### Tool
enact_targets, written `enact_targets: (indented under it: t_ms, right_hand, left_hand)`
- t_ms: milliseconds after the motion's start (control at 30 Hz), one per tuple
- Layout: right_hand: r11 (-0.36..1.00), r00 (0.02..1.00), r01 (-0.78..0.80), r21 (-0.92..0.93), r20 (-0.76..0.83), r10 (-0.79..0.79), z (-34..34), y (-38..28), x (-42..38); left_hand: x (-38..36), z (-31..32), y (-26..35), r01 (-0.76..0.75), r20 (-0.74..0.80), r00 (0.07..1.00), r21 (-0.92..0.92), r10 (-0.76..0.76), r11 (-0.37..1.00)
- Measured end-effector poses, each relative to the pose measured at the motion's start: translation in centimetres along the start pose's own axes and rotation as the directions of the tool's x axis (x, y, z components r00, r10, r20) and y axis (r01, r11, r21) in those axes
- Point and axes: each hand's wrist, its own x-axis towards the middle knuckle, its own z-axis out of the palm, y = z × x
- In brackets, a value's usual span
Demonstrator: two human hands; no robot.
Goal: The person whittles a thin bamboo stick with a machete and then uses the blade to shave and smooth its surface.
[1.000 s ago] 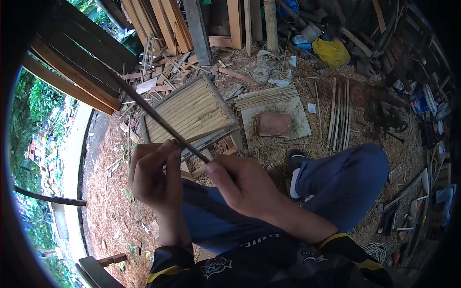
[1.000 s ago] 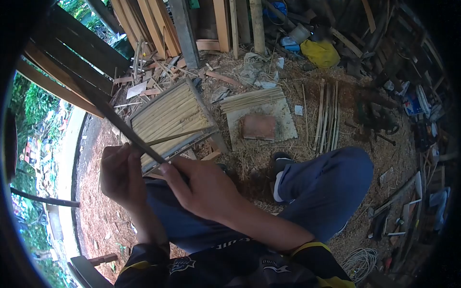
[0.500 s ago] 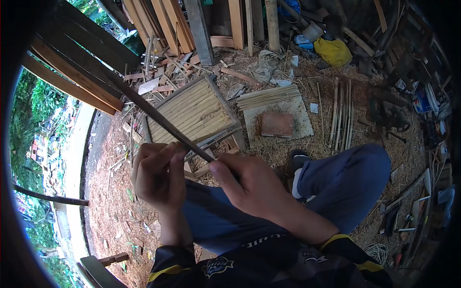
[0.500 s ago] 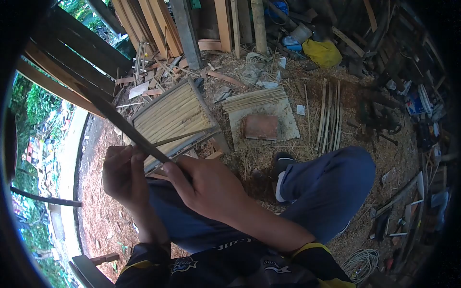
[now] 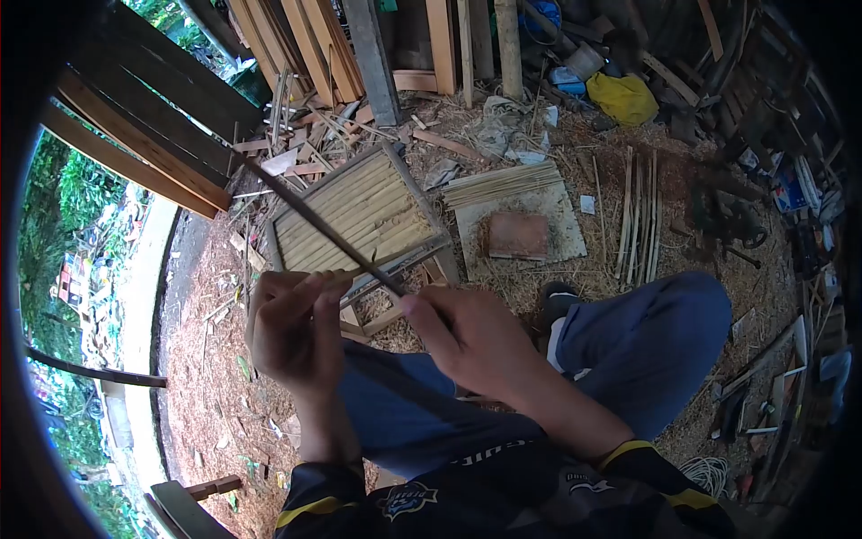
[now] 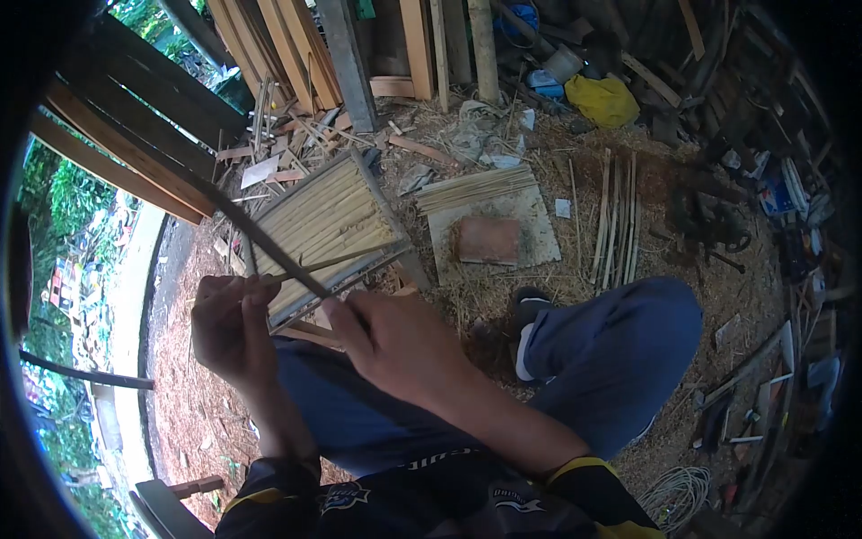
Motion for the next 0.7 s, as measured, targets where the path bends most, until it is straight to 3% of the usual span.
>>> enact_targets:
  t_ms: [100, 200, 333, 400, 500, 633, 700]
  right_hand:
    - [0.987, 0.998, 0.06, 0.15, 0.001, -0.061, 0.1, -0.7, -0.5]
    - [0.996, 0.996, -0.075, 0.05, 0.05, 0.073, 0.0, 0.6, 0.5]
    - [0.996, 0.999, 0.047, 0.082, 0.019, -0.048, 0.0, -0.4, -0.4]
    - [0.991, 0.997, 0.076, 0.111, 0.001, -0.076, 0.5, -0.1, -0.5]
    - [0.996, 0.997, -0.076, 0.036, 0.015, 0.075, 0.4, 1.3, 0.4]
    - [0.998, 0.999, 0.047, 0.034, 0.002, -0.047, 0.4, 0.3, -0.7]
    - [0.996, 0.996, 0.084, 0.013, -0.032, -0.083, 0.6, 0.6, -0.7]
  left_hand:
    - [-0.1, 0.4, 0.3, 0.023, -0.012, 1.0, -0.038, -0.024, 0.999]
    - [0.0, 0.4, 0.5, 0.036, -0.036, 0.999, -0.067, -0.038, 0.997]
    - [-0.2, -0.5, 0.1, -0.011, 0.027, 1.0, 0.053, 0.01, 0.999]
    - [-0.2, 0.2, 0.3, 0.015, -0.025, 1.0, -0.044, -0.016, 0.999]
    - [-0.1, 0.1, 0.5, 0.011, -0.035, 0.999, -0.052, -0.013, 0.999]
    - [-0.4, -0.7, 0.3, -0.036, 0.043, 0.999, 0.08, 0.032, 0.996]
    - [-0.2, 0.2, 0.4, 0.01, -0.052, 0.999, 0.016, -0.01, 1.0]
